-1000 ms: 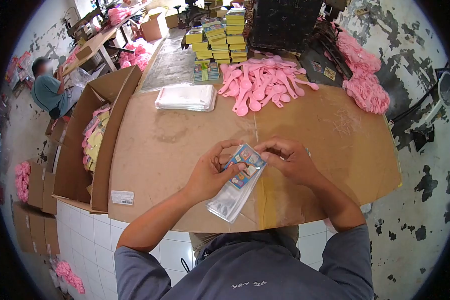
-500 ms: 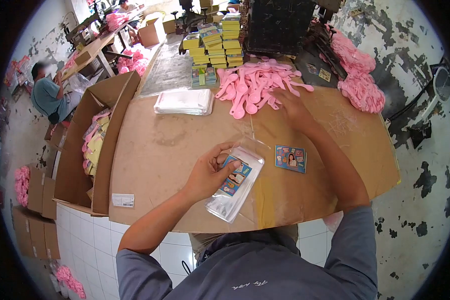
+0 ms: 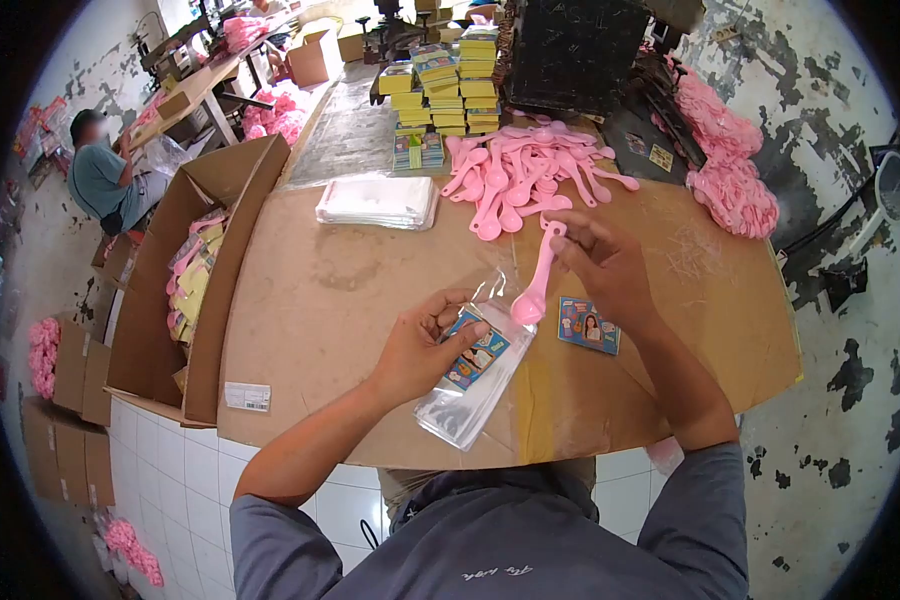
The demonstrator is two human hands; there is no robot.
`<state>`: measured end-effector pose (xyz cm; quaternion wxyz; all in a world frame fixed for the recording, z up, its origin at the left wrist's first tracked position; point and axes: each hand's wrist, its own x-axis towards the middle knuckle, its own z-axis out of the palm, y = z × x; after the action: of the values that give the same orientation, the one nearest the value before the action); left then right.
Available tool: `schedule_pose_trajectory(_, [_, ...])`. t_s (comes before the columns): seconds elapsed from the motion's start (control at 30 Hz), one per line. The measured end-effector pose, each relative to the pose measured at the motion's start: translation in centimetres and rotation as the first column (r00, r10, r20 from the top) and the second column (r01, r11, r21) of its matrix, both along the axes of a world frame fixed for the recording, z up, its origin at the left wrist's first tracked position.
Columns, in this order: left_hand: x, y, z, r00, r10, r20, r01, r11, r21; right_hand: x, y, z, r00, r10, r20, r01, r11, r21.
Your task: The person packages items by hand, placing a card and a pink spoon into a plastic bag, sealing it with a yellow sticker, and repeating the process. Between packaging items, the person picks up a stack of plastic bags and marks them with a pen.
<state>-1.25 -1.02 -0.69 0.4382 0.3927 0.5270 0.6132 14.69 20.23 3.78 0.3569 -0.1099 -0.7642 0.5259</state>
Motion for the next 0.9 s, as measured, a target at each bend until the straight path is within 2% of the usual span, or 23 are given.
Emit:
schedule_pose_trajectory(0.03, [0.1, 0.0, -0.1, 1.000, 0.007, -0.018, -0.007, 1.000, -0.003, 0.3, -1.0, 0.9, 0.998, 0.068, 0.009, -0.067, 0.991, -0.114])
schedule_pose_trajectory(0.17, [0.2, 0.0, -0.2, 0.996, -0.037, -0.085, 0.036, 0.999, -0.016, 0.4, -2.1, 1.4, 0.999, -0.019, -0.030, 0.015, 0.993, -0.117])
schedule_pose_trajectory(0.33, [0.2, 0.0, -0.4, 0.996, -0.045, -0.076, 0.045, 0.999, 0.006, 0.0, -3.2, 0.7, 0.998, 0.055, -0.013, -0.056, 0.989, -0.136])
schedule_pose_trajectory(0.43, [0.2, -0.2, 0.1, 0.991, -0.088, -0.105, 0.078, 0.992, -0.101, -0.2, -3.6, -0.2, 0.999, 0.031, -0.006, -0.031, 0.998, -0.058])
schedule_pose_trajectory(0.53, [0.4, -0.3, 0.3, 0.996, -0.085, -0.029, 0.081, 0.988, -0.131, -0.2, -3.8, -0.7, 0.997, 0.060, -0.056, -0.069, 0.982, -0.176])
schedule_pose_trajectory(0.63, [0.2, 0.0, -0.3, 0.996, -0.056, -0.063, 0.052, 0.996, -0.075, -0.1, -4.6, -1.9, 0.994, 0.099, -0.041, -0.106, 0.969, -0.224])
schedule_pose_trajectory(0.73, [-0.2, -0.1, 0.1, 0.995, -0.094, 0.038, 0.093, 0.995, 0.025, 0.4, -3.9, -1.9, 0.976, 0.130, 0.177, -0.167, 0.963, 0.213])
schedule_pose_trajectory(0.83, [-0.4, -0.2, 0.1, 0.988, -0.132, 0.083, 0.130, 0.991, 0.034, 0.2, -4.0, -0.5, 0.960, 0.254, 0.114, -0.235, 0.959, -0.155])
schedule_pose_trajectory(0.9, [-0.6, -0.3, 0.5, 0.975, -0.191, 0.112, 0.191, 0.982, 0.011, 0.1, -3.8, -0.2, 0.943, 0.332, 0.034, -0.318, 0.925, -0.208])
